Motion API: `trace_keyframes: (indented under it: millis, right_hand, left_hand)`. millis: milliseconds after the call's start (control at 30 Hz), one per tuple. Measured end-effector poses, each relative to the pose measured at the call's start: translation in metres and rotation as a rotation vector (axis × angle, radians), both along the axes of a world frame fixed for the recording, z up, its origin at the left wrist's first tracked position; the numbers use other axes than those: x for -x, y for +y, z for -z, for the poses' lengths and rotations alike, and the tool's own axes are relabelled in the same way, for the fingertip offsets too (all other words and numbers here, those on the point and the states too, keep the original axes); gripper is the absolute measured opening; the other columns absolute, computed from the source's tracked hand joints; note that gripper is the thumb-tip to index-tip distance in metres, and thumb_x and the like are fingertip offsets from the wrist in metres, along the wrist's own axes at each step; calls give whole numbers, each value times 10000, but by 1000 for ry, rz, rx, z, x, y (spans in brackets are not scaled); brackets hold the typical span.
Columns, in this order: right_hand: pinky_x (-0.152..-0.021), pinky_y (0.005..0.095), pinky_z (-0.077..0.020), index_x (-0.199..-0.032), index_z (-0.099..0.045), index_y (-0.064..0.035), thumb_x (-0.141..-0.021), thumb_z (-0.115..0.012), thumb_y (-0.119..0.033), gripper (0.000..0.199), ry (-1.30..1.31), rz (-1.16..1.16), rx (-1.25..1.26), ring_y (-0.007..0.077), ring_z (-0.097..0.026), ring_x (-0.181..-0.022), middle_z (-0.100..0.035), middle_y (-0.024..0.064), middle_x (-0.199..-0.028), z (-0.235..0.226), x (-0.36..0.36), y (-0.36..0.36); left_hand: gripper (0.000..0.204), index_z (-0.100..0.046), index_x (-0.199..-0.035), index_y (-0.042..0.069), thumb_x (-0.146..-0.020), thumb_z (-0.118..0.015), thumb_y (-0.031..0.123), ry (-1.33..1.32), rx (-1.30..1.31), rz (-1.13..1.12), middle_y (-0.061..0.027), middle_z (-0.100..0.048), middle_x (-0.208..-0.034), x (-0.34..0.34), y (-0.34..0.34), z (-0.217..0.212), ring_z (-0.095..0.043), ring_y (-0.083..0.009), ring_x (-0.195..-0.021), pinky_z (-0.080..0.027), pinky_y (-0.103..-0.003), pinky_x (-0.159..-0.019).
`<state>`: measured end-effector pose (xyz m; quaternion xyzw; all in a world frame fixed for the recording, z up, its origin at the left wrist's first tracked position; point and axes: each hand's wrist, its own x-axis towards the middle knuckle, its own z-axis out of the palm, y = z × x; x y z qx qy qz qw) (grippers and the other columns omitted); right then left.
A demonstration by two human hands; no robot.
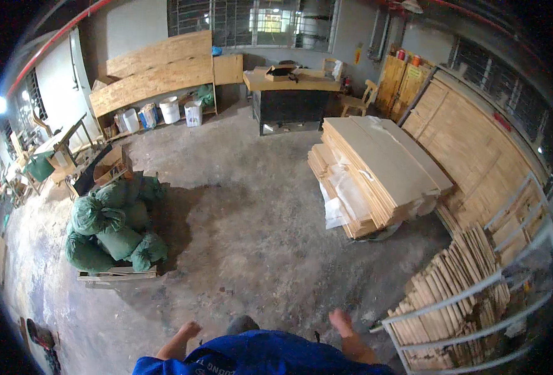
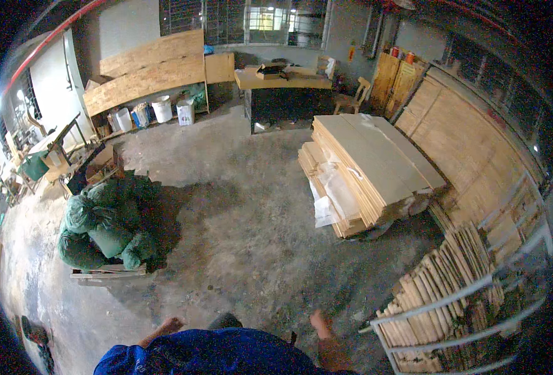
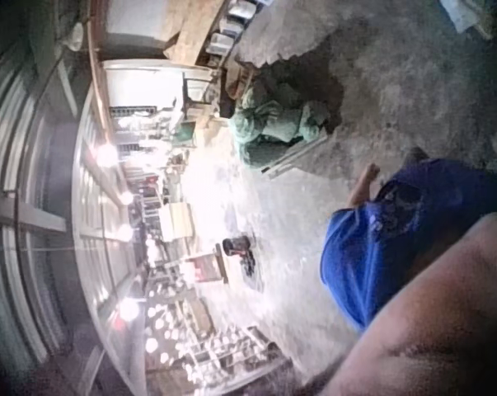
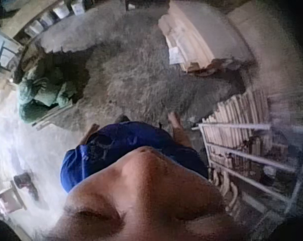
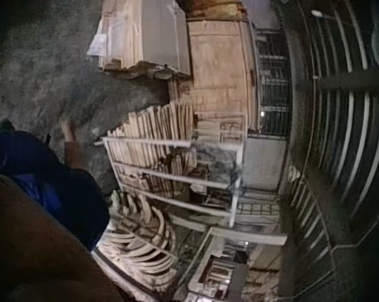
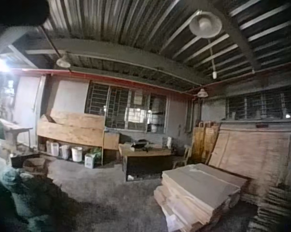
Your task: The person applies glue to the joints of wooden chair frames using a brush and a small container. They repeatedly pick up frames, apply glue to specific joints, and place the frames back on the table. The person also moves around the workshop and handles cardboard boxes at the end.
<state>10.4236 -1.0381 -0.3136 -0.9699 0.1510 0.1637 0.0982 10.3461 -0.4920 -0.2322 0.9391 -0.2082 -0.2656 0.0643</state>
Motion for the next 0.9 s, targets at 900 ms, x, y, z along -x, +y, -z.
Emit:
trace_keyframes:
  millis: [900]
  right_hand:
    - [-750,466,-480,-914,-628,-17,-795,-530,-314,335,345,52,-323,380,-607,-871,-636,212,-903,16,-790,22]
  left_hand:
    - [147,-582,-811,68,-811,-499,189,-243,430,-104,-171,-596,-804,-1066,-66,-15,-597,-329,-782,-470,-444,-652]
